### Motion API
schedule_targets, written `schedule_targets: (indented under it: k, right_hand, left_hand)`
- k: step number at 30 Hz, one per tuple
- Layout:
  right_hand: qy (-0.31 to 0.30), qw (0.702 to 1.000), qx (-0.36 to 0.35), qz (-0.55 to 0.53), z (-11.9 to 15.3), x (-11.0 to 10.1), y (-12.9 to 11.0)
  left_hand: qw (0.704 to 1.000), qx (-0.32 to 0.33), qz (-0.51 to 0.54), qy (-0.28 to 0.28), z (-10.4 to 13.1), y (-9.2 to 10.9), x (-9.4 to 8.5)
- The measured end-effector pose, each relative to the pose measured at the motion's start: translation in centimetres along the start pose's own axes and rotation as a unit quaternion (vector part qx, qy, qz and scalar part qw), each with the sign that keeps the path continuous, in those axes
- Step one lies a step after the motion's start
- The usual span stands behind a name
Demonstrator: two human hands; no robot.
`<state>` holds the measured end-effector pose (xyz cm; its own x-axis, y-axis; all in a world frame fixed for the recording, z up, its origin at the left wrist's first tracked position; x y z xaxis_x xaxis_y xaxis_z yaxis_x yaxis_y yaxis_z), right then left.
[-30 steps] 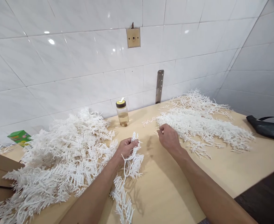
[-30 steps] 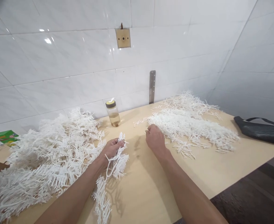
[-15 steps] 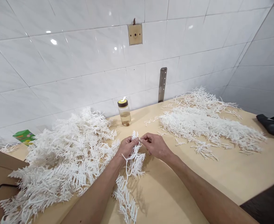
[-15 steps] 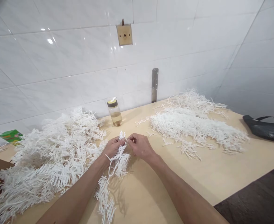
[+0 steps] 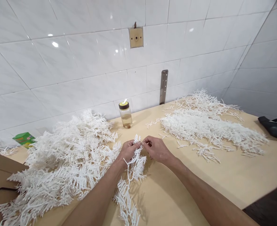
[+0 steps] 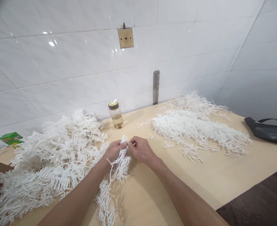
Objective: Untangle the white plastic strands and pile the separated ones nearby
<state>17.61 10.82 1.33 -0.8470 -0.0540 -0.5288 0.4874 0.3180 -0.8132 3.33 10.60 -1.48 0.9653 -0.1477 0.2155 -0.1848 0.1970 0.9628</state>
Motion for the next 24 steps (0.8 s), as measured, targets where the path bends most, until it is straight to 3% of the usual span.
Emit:
schedule_targets:
  k: [4, 8, 12, 16, 18, 20, 22, 24]
  right_hand:
    - [0.009, 0.996, -0.019, 0.086, 0.1, 0.8, -0.4]
    - [0.018, 0.976, -0.017, 0.214, -0.4, 1.1, 0.0]
    - [0.099, 0.957, 0.059, 0.267, -1.4, -2.3, 2.8]
    - [0.198, 0.954, 0.085, 0.211, -1.3, -6.1, 4.3]
    - [0.147, 0.978, 0.101, 0.104, -1.1, -5.5, 4.2]
    - [0.036, 0.993, 0.104, -0.033, -0.9, -3.3, 3.4]
    - [-0.059, 0.985, 0.089, -0.138, -0.4, -0.8, 2.1]
    - [-0.096, 0.975, 0.073, -0.185, -0.1, 0.7, 1.2]
  left_hand:
    - [0.999, 0.017, -0.033, -0.021, -0.1, 0.2, 0.2]
    - [0.996, 0.033, -0.078, -0.006, -0.1, -0.2, 0.0]
    - [0.996, 0.041, -0.083, 0.010, -0.1, -0.6, 0.0]
    - [0.998, 0.027, -0.001, 0.053, -0.1, -0.3, -0.4]
    - [0.997, 0.023, 0.041, 0.056, -0.1, 0.0, -0.4]
    - [0.997, 0.019, 0.061, 0.044, 0.1, 0.3, -0.2]
    - [0.997, 0.018, 0.068, 0.032, 0.2, 0.4, 0.0]
    - [0.997, 0.026, 0.071, 0.028, 0.2, 0.4, 0.1]
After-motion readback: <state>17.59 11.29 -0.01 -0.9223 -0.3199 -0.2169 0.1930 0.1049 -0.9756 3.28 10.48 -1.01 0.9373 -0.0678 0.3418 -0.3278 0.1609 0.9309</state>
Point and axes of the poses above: each hand's wrist, its own z-axis away from the middle knuckle, its own x-axis out of the palm, y = z × x, the point moved 5 cm from there along -z, towards the middle knuckle, and after that the axes turned 1 degree about z, right-handed, at the moved point
